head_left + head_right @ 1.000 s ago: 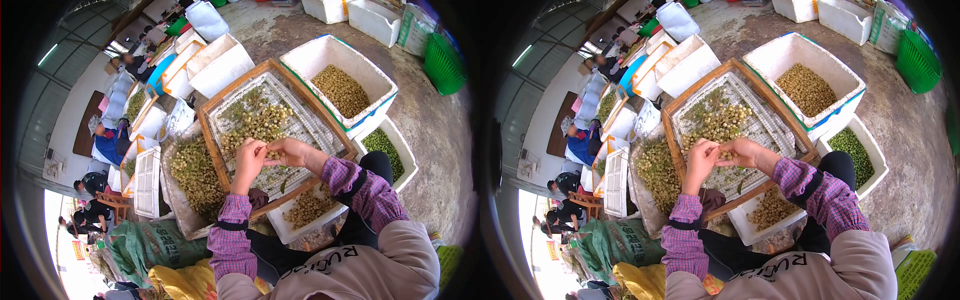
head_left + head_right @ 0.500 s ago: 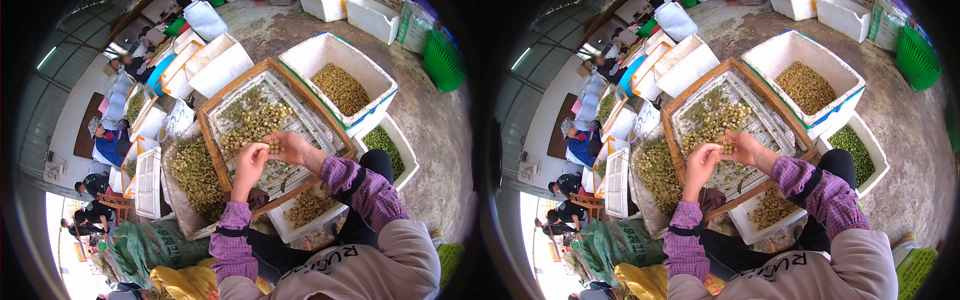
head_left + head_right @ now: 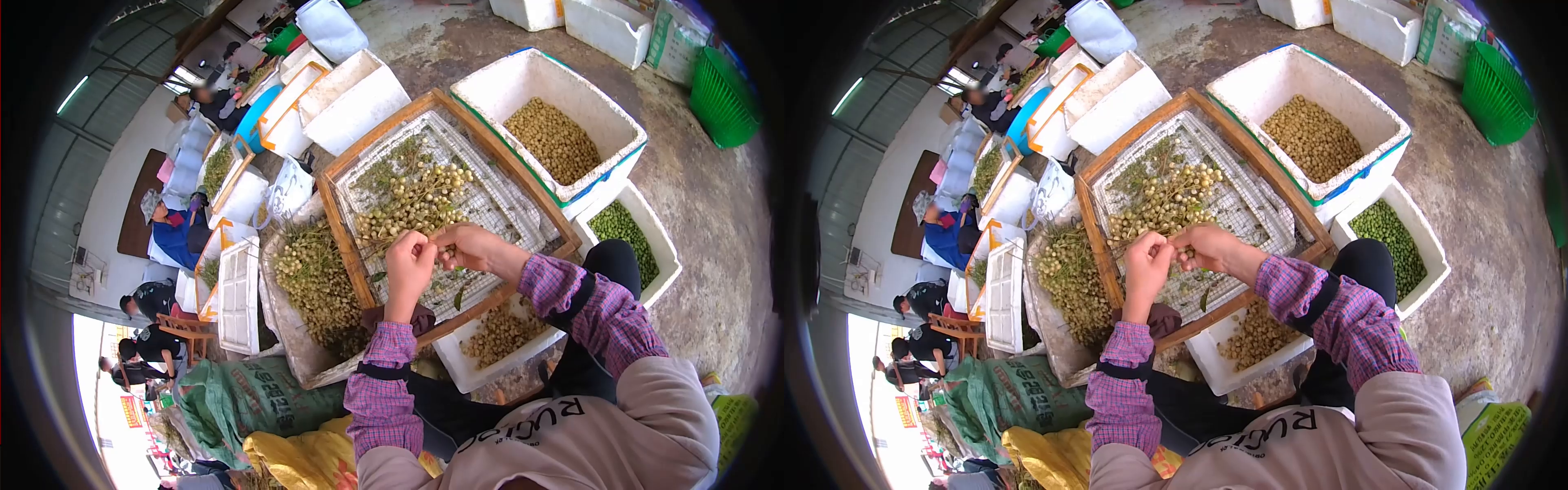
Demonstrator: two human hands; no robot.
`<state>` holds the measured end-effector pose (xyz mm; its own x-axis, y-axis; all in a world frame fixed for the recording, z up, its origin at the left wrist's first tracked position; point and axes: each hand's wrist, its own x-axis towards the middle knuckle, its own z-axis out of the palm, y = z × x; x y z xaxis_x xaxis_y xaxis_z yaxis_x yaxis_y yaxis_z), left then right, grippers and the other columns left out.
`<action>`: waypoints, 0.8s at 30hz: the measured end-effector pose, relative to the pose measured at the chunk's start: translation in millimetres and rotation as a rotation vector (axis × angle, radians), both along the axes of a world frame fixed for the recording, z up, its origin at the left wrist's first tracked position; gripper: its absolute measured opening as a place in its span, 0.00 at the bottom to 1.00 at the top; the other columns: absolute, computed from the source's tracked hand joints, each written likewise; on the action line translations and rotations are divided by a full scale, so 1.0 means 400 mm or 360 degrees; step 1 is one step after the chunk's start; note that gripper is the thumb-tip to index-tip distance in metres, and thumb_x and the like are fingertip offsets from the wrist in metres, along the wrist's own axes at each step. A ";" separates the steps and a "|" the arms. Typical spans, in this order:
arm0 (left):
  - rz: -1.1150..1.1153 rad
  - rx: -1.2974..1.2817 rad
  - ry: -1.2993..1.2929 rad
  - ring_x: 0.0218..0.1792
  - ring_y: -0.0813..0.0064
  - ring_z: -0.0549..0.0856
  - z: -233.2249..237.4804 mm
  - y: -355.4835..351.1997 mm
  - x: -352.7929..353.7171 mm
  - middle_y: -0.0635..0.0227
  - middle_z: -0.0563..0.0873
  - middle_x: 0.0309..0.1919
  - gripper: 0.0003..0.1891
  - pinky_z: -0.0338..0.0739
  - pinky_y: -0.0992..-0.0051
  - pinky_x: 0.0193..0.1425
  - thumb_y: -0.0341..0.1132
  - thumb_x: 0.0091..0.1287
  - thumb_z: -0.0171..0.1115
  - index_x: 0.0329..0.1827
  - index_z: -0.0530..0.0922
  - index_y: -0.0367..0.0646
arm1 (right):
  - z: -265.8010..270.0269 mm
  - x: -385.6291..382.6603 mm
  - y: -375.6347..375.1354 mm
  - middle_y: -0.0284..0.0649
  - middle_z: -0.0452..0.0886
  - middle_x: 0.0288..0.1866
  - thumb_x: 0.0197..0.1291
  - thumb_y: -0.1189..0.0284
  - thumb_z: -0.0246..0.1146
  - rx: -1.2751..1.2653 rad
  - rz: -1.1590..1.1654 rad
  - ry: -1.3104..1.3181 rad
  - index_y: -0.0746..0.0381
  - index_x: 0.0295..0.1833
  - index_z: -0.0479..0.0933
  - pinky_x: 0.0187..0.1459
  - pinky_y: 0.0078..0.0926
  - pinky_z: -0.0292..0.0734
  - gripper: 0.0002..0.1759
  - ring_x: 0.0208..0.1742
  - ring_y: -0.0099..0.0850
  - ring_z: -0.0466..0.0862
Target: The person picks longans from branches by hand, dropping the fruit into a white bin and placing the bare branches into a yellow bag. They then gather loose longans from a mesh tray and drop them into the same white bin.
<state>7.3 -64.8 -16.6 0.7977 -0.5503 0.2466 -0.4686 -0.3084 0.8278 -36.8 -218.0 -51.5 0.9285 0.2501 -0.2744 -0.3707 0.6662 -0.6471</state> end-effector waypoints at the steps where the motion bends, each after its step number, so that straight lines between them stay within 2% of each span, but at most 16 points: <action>1: 0.0021 -0.0089 0.0208 0.21 0.82 0.74 -0.004 0.002 0.004 0.70 0.77 0.23 0.03 0.67 0.77 0.23 0.24 0.62 0.58 0.29 0.76 0.36 | -0.009 0.003 -0.002 0.42 0.78 0.37 0.66 0.76 0.56 0.0082 0.0007 -0.0022 0.71 0.43 0.75 0.35 0.32 0.82 0.07 0.31 0.29 0.78; 3: 0.0137 -0.0321 0.0766 0.20 0.87 0.72 0.002 0.012 0.014 0.74 0.78 0.22 0.07 0.63 0.82 0.22 0.27 0.65 0.55 0.28 0.76 0.37 | -0.003 0.006 -0.003 0.43 0.79 0.38 0.67 0.76 0.56 0.0306 -0.0107 0.0083 0.70 0.44 0.74 0.37 0.31 0.82 0.07 0.32 0.30 0.79; 4: 0.0139 -0.0356 0.0831 0.20 0.88 0.72 0.009 0.018 0.013 0.74 0.79 0.23 0.07 0.63 0.83 0.22 0.26 0.66 0.54 0.29 0.76 0.37 | 0.012 0.004 -0.002 0.43 0.79 0.38 0.67 0.77 0.56 0.0416 -0.0166 0.0133 0.69 0.45 0.74 0.37 0.30 0.83 0.06 0.33 0.31 0.80; 5: 0.0138 -0.0391 0.0894 0.19 0.88 0.72 0.016 0.024 0.012 0.73 0.79 0.23 0.07 0.63 0.83 0.21 0.26 0.66 0.54 0.29 0.76 0.36 | 0.027 -0.001 -0.004 0.45 0.80 0.43 0.71 0.72 0.52 0.0418 -0.0232 0.0127 0.67 0.49 0.72 0.46 0.32 0.82 0.10 0.42 0.34 0.82; 6: 0.0137 -0.0423 0.0957 0.19 0.88 0.72 0.030 0.025 0.005 0.73 0.79 0.24 0.07 0.63 0.84 0.21 0.26 0.66 0.54 0.29 0.76 0.36 | 0.039 -0.005 -0.008 0.45 0.79 0.46 0.72 0.70 0.49 0.0486 -0.0247 0.0114 0.67 0.51 0.72 0.50 0.34 0.80 0.12 0.45 0.35 0.81; 8: 0.0048 -0.0320 0.0703 0.21 0.88 0.71 0.039 0.018 -0.012 0.74 0.77 0.25 0.07 0.67 0.84 0.23 0.23 0.66 0.51 0.35 0.79 0.37 | 0.055 -0.007 -0.015 0.46 0.78 0.50 0.74 0.66 0.43 0.0623 -0.0276 0.0084 0.67 0.54 0.71 0.59 0.37 0.76 0.17 0.53 0.37 0.80; 9: 0.0019 -0.0264 0.0596 0.21 0.87 0.72 0.040 0.012 -0.018 0.74 0.77 0.26 0.07 0.68 0.84 0.23 0.23 0.66 0.52 0.37 0.80 0.36 | 0.062 -0.008 -0.014 0.47 0.76 0.57 0.76 0.63 0.39 0.0648 -0.0245 0.0020 0.66 0.57 0.68 0.65 0.40 0.70 0.20 0.60 0.38 0.76; 10: -0.0008 -0.0208 0.0489 0.21 0.87 0.72 0.038 0.006 -0.023 0.74 0.77 0.27 0.08 0.69 0.84 0.24 0.23 0.67 0.52 0.38 0.81 0.36 | 0.067 -0.011 -0.012 0.47 0.76 0.56 0.76 0.63 0.39 0.0638 -0.0263 0.0020 0.66 0.57 0.69 0.63 0.38 0.71 0.20 0.58 0.37 0.77; 11: -0.0097 -0.0182 0.0085 0.21 0.84 0.73 0.020 -0.003 -0.018 0.74 0.78 0.28 0.08 0.69 0.82 0.25 0.21 0.64 0.57 0.41 0.83 0.36 | 0.072 -0.016 -0.009 0.46 0.76 0.56 0.75 0.63 0.40 0.0626 -0.0280 0.0020 0.66 0.56 0.69 0.61 0.37 0.72 0.20 0.57 0.37 0.77; 12: -0.0133 -0.0076 -0.0066 0.22 0.83 0.73 0.028 -0.013 -0.026 0.73 0.77 0.28 0.08 0.69 0.81 0.26 0.21 0.63 0.59 0.41 0.83 0.37 | 0.081 -0.021 -0.007 0.46 0.75 0.55 0.75 0.63 0.40 0.0613 -0.0297 0.0019 0.66 0.55 0.70 0.59 0.35 0.74 0.19 0.55 0.36 0.77; 14: -0.0204 0.0137 -0.0369 0.22 0.82 0.72 0.047 -0.029 -0.042 0.71 0.77 0.29 0.08 0.69 0.79 0.27 0.21 0.60 0.62 0.42 0.83 0.37 | 0.045 -0.003 -0.001 0.47 0.75 0.56 0.76 0.63 0.39 0.0656 -0.0250 -0.0027 0.66 0.57 0.69 0.60 0.37 0.72 0.20 0.56 0.37 0.77; 15: -0.0238 0.0157 -0.0326 0.23 0.81 0.72 0.046 -0.035 -0.045 0.68 0.75 0.28 0.10 0.68 0.78 0.28 0.21 0.57 0.65 0.42 0.83 0.38 | 0.041 0.001 0.002 0.47 0.75 0.57 0.76 0.63 0.39 0.0679 -0.0228 -0.0050 0.66 0.57 0.68 0.61 0.38 0.72 0.20 0.56 0.37 0.77; 18: -0.0321 0.0393 -0.0355 0.25 0.77 0.75 0.045 -0.034 -0.026 0.66 0.76 0.29 0.07 0.71 0.76 0.29 0.22 0.59 0.64 0.40 0.83 0.36 | 0.024 -0.008 0.000 0.46 0.75 0.54 0.76 0.64 0.40 0.0642 -0.0257 0.0021 0.67 0.56 0.68 0.57 0.35 0.75 0.19 0.53 0.36 0.77; 21: -0.0313 0.0260 -0.0624 0.26 0.72 0.79 0.025 -0.048 -0.026 0.64 0.78 0.29 0.03 0.73 0.73 0.30 0.24 0.60 0.63 0.35 0.81 0.35 | 0.006 -0.002 0.012 0.43 0.77 0.47 0.75 0.65 0.43 0.0640 -0.0319 0.0052 0.67 0.49 0.72 0.48 0.31 0.78 0.17 0.45 0.32 0.79; 24: -0.0097 0.0350 -0.0348 0.28 0.66 0.81 0.034 -0.044 -0.046 0.61 0.79 0.29 0.03 0.75 0.71 0.32 0.26 0.60 0.62 0.32 0.79 0.35 | 0.016 -0.010 0.022 0.40 0.79 0.37 0.73 0.66 0.48 0.0287 -0.0364 0.0244 0.66 0.41 0.73 0.37 0.29 0.79 0.15 0.34 0.29 0.79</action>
<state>-11.0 -82.5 -3.0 0.7027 -0.6547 0.2785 -0.6514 -0.4345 0.6220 -40.9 -209.3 -45.2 0.9175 0.0972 -0.3857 -0.2823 0.8423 -0.4592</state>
